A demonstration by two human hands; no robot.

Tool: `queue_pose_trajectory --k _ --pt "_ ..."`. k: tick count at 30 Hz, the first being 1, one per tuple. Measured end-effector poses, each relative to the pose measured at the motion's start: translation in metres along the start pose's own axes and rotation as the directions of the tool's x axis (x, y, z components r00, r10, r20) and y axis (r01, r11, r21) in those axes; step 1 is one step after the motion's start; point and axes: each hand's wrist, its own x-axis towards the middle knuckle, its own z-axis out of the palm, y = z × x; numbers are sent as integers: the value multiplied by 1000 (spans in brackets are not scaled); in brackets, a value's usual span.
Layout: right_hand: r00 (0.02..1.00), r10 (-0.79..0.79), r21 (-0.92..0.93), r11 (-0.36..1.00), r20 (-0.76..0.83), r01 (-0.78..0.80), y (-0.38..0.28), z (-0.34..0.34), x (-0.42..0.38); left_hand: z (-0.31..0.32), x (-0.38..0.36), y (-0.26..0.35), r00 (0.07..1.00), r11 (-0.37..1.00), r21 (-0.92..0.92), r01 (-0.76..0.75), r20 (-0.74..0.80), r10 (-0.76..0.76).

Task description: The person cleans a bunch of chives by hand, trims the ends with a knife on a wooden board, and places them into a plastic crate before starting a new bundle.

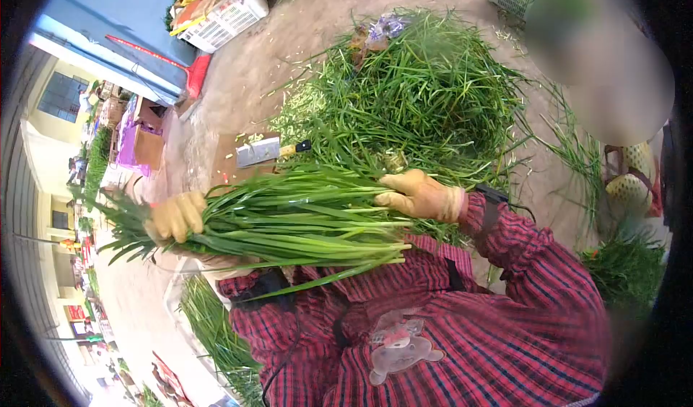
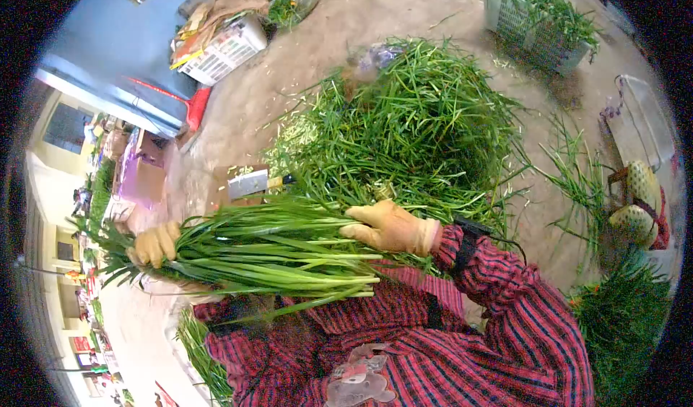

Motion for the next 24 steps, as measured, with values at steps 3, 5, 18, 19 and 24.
queue_pose_trajectory --k 3,5,18,19,24 --pt "996 69 25 997 -49 -68 8 -2 -27 -7 3 -14 930 975 -187 122 365 -46" --pt "972 169 -46 983 -165 -179 14 -11 -47 -18 -2 -11 978 994 -64 92 191 -78" --pt "949 303 994 35 84 -99 99 52 -9 19 23 -6 904 731 549 405 -359 -232" --pt "971 186 926 369 -153 75 2 6 17 20 21 -1 906 731 553 400 -356 -227" --pt "890 441 992 8 -120 129 16 -15 -8 44 13 -3 775 696 573 433 -630 36"
